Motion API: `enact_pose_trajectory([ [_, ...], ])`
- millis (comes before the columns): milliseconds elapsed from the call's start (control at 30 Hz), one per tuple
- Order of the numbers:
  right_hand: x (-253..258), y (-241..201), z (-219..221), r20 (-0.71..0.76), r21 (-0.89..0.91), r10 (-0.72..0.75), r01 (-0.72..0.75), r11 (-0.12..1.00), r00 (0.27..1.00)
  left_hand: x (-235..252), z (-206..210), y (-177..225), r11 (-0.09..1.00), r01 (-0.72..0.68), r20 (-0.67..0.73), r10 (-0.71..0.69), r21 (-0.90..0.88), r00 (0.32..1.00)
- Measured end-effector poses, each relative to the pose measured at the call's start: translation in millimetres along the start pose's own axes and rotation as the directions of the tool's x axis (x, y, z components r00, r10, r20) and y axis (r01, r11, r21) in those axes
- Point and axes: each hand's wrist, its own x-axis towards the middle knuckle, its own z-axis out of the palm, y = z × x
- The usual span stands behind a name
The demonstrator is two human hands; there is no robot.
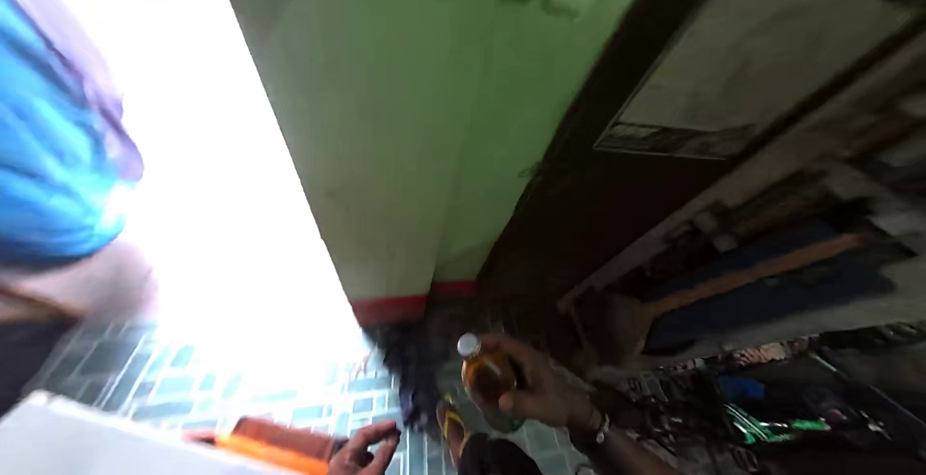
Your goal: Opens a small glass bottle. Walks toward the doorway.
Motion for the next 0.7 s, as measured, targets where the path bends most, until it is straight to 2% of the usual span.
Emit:
enact_pose_trajectory([
  [100,-15.3,-4.9,-20.3,-0.091,-0.024,0.013,-0.015,1.0,0.996,41.6,18.5,22.9,0.996,0.002,0.107,-0.011,0.091,0.994],
  [233,-29.0,1.2,-52.7,-0.163,0.029,-0.007,0.011,1.0,0.987,90.2,62.8,73.0,0.969,-0.161,0.111,0.142,0.189,0.984],
  [400,-36.9,2.1,-109.9,-0.239,0.045,-0.054,0.067,0.997,0.969,146.8,151.8,166.2,0.895,-0.374,0.203,0.331,0.241,0.922],
  [600,-58.5,-1.6,-193.4,-0.304,0.042,-0.075,0.092,0.995,0.95,179.1,264.8,239.6,0.883,-0.468,0.244,0.46,-0.029,0.854],
  [700,-67.0,1.7,-231.5,-0.329,0.062,-0.095,0.122,0.991,0.939,189.7,307.2,261.1,0.861,-0.504,0.27,0.501,-0.063,0.822],
])
